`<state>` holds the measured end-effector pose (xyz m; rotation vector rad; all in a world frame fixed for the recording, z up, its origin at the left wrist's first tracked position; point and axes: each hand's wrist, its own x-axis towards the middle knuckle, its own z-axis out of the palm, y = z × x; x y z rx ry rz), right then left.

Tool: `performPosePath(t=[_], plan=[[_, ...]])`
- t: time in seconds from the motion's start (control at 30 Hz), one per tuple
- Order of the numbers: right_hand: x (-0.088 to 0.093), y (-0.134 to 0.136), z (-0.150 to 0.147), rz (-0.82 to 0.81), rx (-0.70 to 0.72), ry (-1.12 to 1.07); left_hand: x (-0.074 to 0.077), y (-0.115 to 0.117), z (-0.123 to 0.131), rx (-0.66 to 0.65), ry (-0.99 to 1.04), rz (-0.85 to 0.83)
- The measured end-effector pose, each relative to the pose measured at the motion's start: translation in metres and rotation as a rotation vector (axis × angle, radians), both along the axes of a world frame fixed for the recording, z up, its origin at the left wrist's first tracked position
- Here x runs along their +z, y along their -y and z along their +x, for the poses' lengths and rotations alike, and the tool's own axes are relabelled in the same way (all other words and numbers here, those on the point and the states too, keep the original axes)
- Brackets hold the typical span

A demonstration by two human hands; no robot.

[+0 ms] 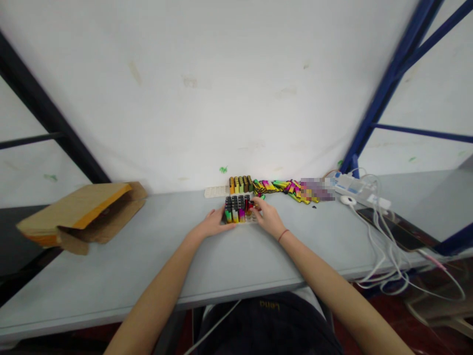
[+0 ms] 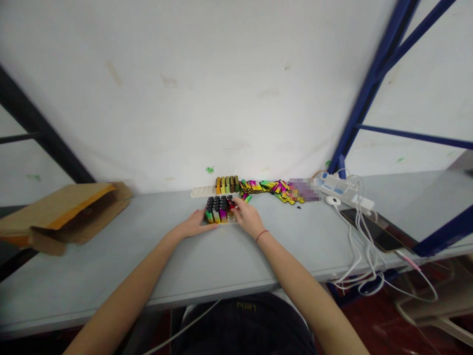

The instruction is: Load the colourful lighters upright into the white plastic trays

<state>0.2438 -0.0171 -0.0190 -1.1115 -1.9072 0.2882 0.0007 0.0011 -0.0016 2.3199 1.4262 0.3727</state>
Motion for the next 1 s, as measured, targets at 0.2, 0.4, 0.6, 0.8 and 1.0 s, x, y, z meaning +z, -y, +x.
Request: performPosePath(t=[0.2,0.4,0.6,0.8,1.0], plan=[[0.000,0.001,-0.001,0.030,0.004,0.052,0.000,0.000,0.000,-0.015,-0.004,-0.002],[0.002,0.004,-0.005,0.004,-0.034,0.132,-0.002,-0.001,0.000,-0.024,-0.004,0.005],[0.004,0.005,-0.007,0.046,-0.113,0.239,-0.005,-0.003,-0.002,-0.014,0.007,0.015],[-0.003,-0.008,0.006,-0.075,-0.314,0.247,0.000,-0.001,-0.001,-0.029,-0.004,-0.019],[0.000,-0.005,0.015,-0.221,-0.273,0.507,-0.002,-0.002,-0.001,-0.024,0.007,-0.001]])
